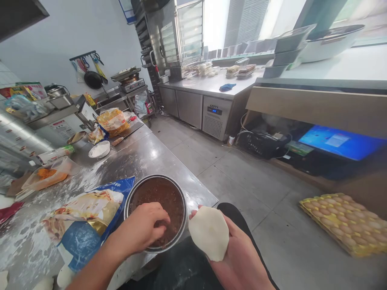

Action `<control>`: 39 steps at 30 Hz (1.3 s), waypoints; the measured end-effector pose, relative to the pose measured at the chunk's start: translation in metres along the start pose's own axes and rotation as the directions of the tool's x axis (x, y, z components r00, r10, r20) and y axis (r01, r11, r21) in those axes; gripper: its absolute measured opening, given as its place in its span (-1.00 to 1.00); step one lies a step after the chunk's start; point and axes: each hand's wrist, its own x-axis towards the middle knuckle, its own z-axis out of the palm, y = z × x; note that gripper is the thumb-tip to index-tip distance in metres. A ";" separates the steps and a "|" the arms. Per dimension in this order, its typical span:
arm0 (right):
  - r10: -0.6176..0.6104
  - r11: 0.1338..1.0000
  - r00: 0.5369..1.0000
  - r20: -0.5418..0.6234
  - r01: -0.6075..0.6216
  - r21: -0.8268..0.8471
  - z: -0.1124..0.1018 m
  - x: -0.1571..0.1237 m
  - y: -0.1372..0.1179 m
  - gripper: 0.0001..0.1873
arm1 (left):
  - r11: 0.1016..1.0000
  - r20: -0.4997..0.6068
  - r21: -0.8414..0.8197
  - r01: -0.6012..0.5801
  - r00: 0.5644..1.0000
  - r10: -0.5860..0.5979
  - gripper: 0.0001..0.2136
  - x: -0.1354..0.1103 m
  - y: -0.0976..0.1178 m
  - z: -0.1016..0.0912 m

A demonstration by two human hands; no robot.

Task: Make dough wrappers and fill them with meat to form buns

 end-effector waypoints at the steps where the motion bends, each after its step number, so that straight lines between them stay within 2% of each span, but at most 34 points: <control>1: -0.016 1.000 1.000 0.010 0.016 0.004 0.005 0.000 -0.001 -0.79 | 1.000 -0.021 -0.014 -0.008 1.000 0.008 -0.81 -0.004 0.000 -0.007; 5: 0.004 0.996 0.997 0.071 -0.010 0.093 0.028 0.003 0.008 -0.70 | 1.000 -0.121 -0.016 -0.002 0.993 0.000 -0.83 -0.020 0.015 -0.040; 8: 0.073 0.985 0.989 0.127 -0.091 0.148 0.046 0.006 0.024 -0.61 | 0.999 -0.194 0.012 -0.036 0.980 0.038 -0.81 -0.026 0.037 -0.049; 13: 0.092 0.944 0.959 0.266 -0.169 0.284 0.058 0.009 0.046 -0.76 | 0.967 -0.237 0.213 -0.139 0.953 0.189 -0.68 -0.022 0.058 -0.028; 15: 0.073 0.937 0.962 0.264 -0.157 0.313 0.056 0.011 0.048 -0.76 | 0.948 -0.263 0.274 -0.164 0.935 0.238 -0.59 -0.024 0.057 -0.022; 17: 0.063 0.940 0.966 0.252 -0.142 0.311 0.053 0.013 0.049 -0.70 | 0.940 -0.334 0.293 -0.178 0.902 0.275 -0.55 -0.027 0.054 -0.019; 21: 0.056 0.946 0.970 0.236 -0.127 0.297 0.049 0.016 0.049 -0.61 | 0.925 -0.439 0.299 -0.233 0.827 0.350 -0.71 -0.024 0.052 -0.007; 23: 0.049 0.956 0.976 0.214 -0.109 0.274 0.049 0.015 0.050 -0.60 | 0.918 -0.431 0.300 -0.261 0.821 0.375 -0.80 -0.018 0.053 0.004; 26: 0.038 0.966 0.980 0.195 -0.086 0.242 0.049 0.013 0.050 -0.62 | 0.912 -0.410 0.280 -0.300 0.821 0.396 -0.78 -0.015 0.053 0.011; 29: 0.028 0.973 0.985 0.172 -0.067 0.223 0.046 0.012 0.047 -0.55 | 0.945 -0.444 0.193 -0.262 0.836 0.323 -0.72 -0.023 0.042 -0.004; 32: 0.032 0.984 0.992 0.123 -0.053 0.168 0.041 0.012 0.039 -0.45 | 0.988 -0.485 0.135 -0.078 0.864 0.135 -0.73 -0.031 0.021 -0.026; 35: -0.003 0.990 0.996 0.094 -0.010 0.139 0.037 0.010 0.025 -0.49 | 0.989 -0.365 0.130 0.075 0.931 -0.023 -0.71 -0.028 0.001 -0.030; 37: -0.039 0.990 0.998 0.044 0.033 0.135 0.035 0.008 0.015 -0.57 | 0.981 -0.242 0.135 0.139 0.965 -0.103 -0.69 -0.022 -0.007 -0.022; 39: -0.066 0.989 0.998 -0.017 0.068 0.131 0.033 0.008 0.007 -0.62 | 0.977 -0.156 0.128 0.170 0.976 -0.150 -0.71 -0.014 -0.010 -0.010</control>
